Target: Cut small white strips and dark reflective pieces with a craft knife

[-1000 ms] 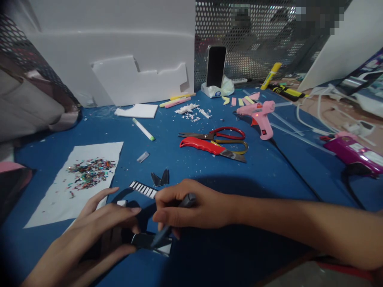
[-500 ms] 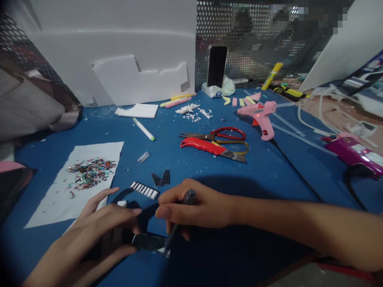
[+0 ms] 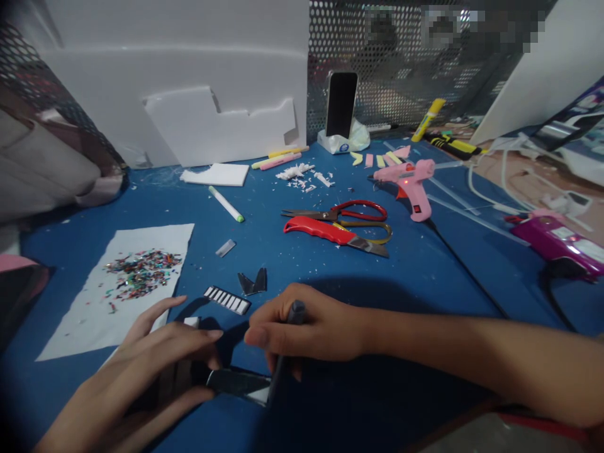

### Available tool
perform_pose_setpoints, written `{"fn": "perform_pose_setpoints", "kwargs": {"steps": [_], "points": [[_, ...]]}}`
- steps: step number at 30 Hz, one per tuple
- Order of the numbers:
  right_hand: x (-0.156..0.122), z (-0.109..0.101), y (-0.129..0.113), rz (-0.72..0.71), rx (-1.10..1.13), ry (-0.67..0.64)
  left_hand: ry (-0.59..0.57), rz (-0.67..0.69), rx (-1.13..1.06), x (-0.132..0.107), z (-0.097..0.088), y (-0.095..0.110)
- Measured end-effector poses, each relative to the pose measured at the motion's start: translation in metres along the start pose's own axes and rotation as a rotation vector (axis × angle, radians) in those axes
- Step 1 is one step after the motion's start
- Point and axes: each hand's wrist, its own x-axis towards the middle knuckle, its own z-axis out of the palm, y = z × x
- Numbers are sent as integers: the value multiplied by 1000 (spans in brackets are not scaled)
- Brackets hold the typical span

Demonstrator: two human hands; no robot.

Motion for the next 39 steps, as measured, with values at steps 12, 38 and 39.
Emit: {"fn": "perform_pose_setpoints", "kwargs": {"steps": [12, 38, 39], "points": [[-1, -1, 1, -61, -134, 74, 4, -6, -1, 0, 0, 0], [0, -1, 1, -109, -182, 66, -2, -23, -17, -1, 0, 0], [0, -1, 1, -116, -188, 97, -6, -16, -14, -1, -1, 1]]}}
